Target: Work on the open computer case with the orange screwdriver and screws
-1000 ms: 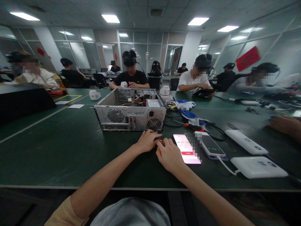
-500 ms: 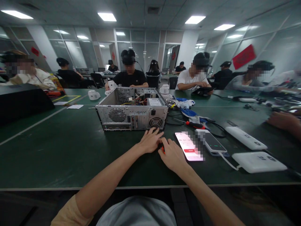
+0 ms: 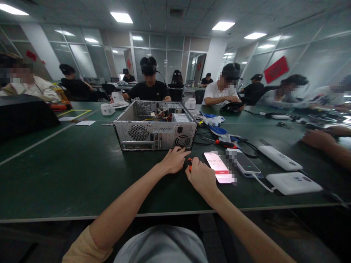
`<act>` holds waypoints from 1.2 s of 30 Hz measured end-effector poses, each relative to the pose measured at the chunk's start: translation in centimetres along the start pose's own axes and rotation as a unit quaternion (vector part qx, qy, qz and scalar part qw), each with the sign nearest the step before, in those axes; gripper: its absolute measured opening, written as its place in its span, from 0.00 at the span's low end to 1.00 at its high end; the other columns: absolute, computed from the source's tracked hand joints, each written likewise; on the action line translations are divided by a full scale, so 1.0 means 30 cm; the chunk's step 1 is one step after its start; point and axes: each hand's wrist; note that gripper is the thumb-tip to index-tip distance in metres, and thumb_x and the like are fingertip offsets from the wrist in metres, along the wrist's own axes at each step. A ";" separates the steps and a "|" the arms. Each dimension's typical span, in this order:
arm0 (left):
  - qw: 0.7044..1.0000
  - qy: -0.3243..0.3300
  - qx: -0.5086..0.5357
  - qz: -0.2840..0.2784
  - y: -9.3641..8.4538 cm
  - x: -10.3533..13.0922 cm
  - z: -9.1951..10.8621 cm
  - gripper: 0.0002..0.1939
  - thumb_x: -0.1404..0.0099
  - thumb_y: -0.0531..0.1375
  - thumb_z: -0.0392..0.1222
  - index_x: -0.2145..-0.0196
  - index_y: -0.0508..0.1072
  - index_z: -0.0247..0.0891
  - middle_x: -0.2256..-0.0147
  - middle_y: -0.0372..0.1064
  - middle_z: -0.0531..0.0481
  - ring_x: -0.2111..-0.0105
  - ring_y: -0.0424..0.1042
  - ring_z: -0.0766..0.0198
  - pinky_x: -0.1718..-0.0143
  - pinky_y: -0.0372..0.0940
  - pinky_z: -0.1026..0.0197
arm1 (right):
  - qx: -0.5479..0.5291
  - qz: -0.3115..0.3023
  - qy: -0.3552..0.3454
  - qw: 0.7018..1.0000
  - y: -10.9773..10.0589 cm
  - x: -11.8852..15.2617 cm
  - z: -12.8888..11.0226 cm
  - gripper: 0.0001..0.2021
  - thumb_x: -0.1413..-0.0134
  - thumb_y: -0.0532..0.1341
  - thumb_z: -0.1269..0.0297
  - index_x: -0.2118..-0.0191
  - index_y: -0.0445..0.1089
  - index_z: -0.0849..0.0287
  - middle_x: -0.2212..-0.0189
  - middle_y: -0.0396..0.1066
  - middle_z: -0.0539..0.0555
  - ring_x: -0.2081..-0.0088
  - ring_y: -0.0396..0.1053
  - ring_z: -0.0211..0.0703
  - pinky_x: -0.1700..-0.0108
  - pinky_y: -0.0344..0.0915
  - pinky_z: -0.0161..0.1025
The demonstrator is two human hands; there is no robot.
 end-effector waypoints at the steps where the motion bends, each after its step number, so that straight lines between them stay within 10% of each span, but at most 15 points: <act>1: 1.000 0.000 0.004 0.012 -0.017 0.005 -0.007 0.26 0.29 0.48 0.38 0.35 0.62 0.41 0.33 0.55 0.41 0.35 0.52 0.48 0.38 0.53 0.34 | 0.002 -0.005 0.012 1.000 0.002 0.000 0.000 0.09 0.34 0.51 0.62 0.59 0.63 0.62 0.68 0.74 0.60 0.66 0.76 0.49 0.72 0.57 0.36; 12: 0.997 0.042 -0.017 0.065 -0.103 0.162 -0.186 0.16 0.31 0.56 0.45 0.51 0.76 0.38 0.52 0.74 0.44 0.50 0.68 0.54 0.45 0.62 0.51 | -0.029 -0.057 0.059 0.996 0.000 -0.011 -0.001 0.17 0.31 0.47 0.60 0.60 0.68 0.66 0.71 0.76 0.64 0.65 0.79 0.55 0.68 0.66 0.40; 36: 0.994 0.031 0.015 0.106 -0.089 0.183 -0.226 0.17 0.33 0.59 0.48 0.51 0.77 0.38 0.55 0.72 0.43 0.52 0.68 0.54 0.47 0.64 0.50 | -0.098 -0.152 0.097 0.979 -0.062 -0.008 0.012 0.21 0.30 0.43 0.62 0.58 0.71 0.65 0.64 0.76 0.67 0.58 0.77 0.61 0.60 0.69 0.48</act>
Point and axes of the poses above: each hand's wrist, its own x-axis away from the middle knuckle, its own y-axis out of the palm, z = x × y
